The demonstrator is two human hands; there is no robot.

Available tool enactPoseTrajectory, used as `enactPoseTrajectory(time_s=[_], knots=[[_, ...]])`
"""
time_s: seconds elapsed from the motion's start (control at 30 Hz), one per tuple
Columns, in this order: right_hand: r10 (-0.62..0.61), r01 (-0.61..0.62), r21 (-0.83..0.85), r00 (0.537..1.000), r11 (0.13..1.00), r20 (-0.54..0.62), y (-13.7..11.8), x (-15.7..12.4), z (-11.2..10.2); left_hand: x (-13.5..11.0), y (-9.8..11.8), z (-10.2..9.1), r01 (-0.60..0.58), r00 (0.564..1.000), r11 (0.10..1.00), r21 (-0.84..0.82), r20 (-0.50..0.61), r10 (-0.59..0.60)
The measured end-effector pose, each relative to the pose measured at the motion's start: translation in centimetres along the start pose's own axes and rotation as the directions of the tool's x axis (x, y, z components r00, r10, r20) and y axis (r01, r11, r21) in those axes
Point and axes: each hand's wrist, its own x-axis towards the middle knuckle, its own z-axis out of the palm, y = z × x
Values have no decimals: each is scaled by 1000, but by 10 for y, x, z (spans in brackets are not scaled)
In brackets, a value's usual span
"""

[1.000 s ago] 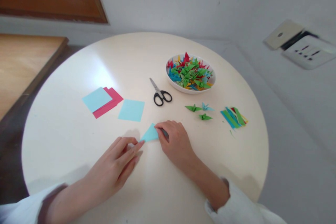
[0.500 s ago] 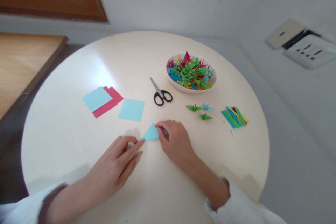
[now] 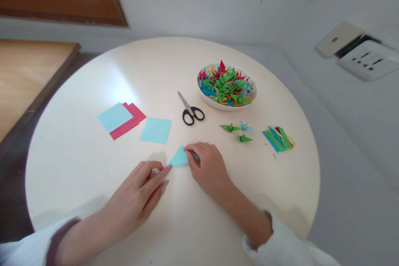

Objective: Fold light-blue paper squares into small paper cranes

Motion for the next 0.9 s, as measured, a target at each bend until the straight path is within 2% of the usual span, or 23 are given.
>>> enactPoseTrajectory(time_s=[0.9], knots=[[-31,31,5,999,1000,-18,1,0,1,-1,-2,2,-13,1000,1000,18,27,12]])
